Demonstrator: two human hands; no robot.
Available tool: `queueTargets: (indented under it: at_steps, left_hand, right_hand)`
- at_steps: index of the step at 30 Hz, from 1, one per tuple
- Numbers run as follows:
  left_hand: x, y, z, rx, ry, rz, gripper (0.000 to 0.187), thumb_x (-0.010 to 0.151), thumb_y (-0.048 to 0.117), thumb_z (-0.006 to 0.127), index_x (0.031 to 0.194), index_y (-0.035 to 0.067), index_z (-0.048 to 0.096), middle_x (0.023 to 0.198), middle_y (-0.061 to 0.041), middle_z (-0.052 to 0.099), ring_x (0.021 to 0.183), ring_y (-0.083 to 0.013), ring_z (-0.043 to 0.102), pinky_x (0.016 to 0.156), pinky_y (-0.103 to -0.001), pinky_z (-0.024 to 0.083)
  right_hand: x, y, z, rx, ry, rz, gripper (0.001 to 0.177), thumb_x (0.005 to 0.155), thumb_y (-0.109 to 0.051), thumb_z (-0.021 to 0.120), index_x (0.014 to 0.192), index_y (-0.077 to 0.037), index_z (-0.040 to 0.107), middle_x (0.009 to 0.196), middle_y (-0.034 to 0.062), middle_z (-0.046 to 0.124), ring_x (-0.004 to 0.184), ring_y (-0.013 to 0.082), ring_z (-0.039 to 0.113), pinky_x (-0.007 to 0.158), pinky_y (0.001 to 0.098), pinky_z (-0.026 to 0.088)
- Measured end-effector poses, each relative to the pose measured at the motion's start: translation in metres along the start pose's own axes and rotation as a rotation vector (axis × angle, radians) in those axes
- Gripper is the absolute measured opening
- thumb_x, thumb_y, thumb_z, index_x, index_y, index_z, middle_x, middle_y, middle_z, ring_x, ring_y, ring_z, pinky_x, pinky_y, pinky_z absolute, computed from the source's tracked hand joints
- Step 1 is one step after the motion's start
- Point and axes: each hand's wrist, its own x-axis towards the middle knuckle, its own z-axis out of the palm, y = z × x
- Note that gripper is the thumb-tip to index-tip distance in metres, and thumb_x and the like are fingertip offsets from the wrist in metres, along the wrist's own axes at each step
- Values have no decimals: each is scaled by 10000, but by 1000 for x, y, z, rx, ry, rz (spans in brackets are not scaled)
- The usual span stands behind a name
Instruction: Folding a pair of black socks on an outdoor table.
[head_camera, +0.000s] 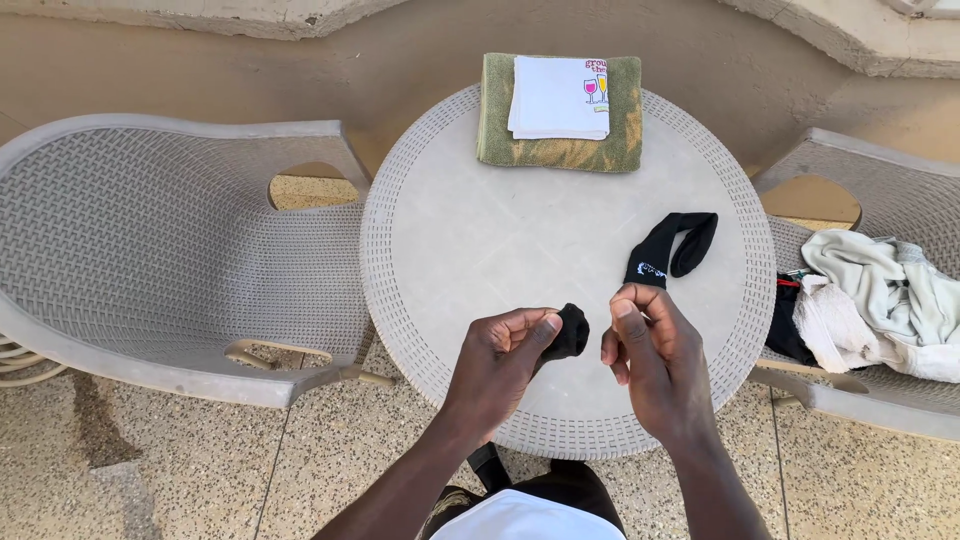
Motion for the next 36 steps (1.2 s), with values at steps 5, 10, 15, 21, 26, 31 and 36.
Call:
queueTargets:
  at_steps: [5, 10, 15, 21, 26, 31, 36]
  left_hand:
    - [12, -6, 12, -53, 49, -72, 367, 1027, 304, 619, 1169, -9, 745, 854, -14, 709, 757, -35, 580, 698, -236, 497]
    - [22, -4, 28, -191, 50, -87, 360, 1000, 317, 608, 1161, 15, 718, 884, -9, 730, 779, -40, 639, 756, -251, 572]
    - [36, -2, 53, -109, 95, -135, 375, 985, 335, 623, 1186, 40, 738, 801, -37, 723, 704, -72, 636, 640, -262, 540]
    - [44, 17, 91, -81, 51, -136, 468, 856, 161, 776, 1284, 27, 640, 969, -87, 794, 831, -69, 701, 722, -231, 554]
    - [61, -9, 106, -169, 49, -85, 429, 927, 166, 717, 1296, -48, 665, 1007, -118, 805, 905, -90, 744, 861, -242, 609]
    - [69, -6, 120, -253, 140, -129, 436, 918, 173, 726, 1290, -50, 689, 1004, -104, 807, 869, -87, 725, 825, -263, 587]
    - [78, -9, 122, -348, 232, -109, 419, 900, 240, 736, 1224, -23, 700, 956, -84, 787, 814, -118, 730, 783, -320, 614]
  right_hand:
    - [0, 7, -23, 49, -56, -90, 290, 1060, -303, 473, 1021, -34, 573, 680, 20, 569, 610, 83, 597, 497, 235, 462]
    - [-2, 38, -52, 201, -26, -93, 369, 1135, -343, 432, 989, -23, 540, 652, 17, 559, 621, 97, 634, 533, 229, 485]
    - [0, -7, -49, -469, 67, -324, 181, 896, -151, 720, 1041, -50, 764, 863, 69, 779, 628, 106, 725, 381, 228, 521]
    - [22, 10, -77, -604, 44, -463, 166, 892, -118, 725, 1039, -41, 735, 904, 81, 746, 677, 118, 736, 451, 214, 576]
    - [37, 21, -96, -456, -49, -181, 145, 968, -151, 648, 1041, -27, 658, 756, 89, 667, 584, 97, 620, 447, 253, 473]
    - [50, 52, -137, 45, -40, 48, 191, 1079, -176, 524, 1091, 2, 593, 698, 105, 637, 528, 72, 467, 472, 224, 389]
    - [52, 24, -137, -314, -137, -437, 153, 923, -119, 723, 1049, -33, 738, 922, 64, 749, 719, 90, 712, 585, 214, 568]
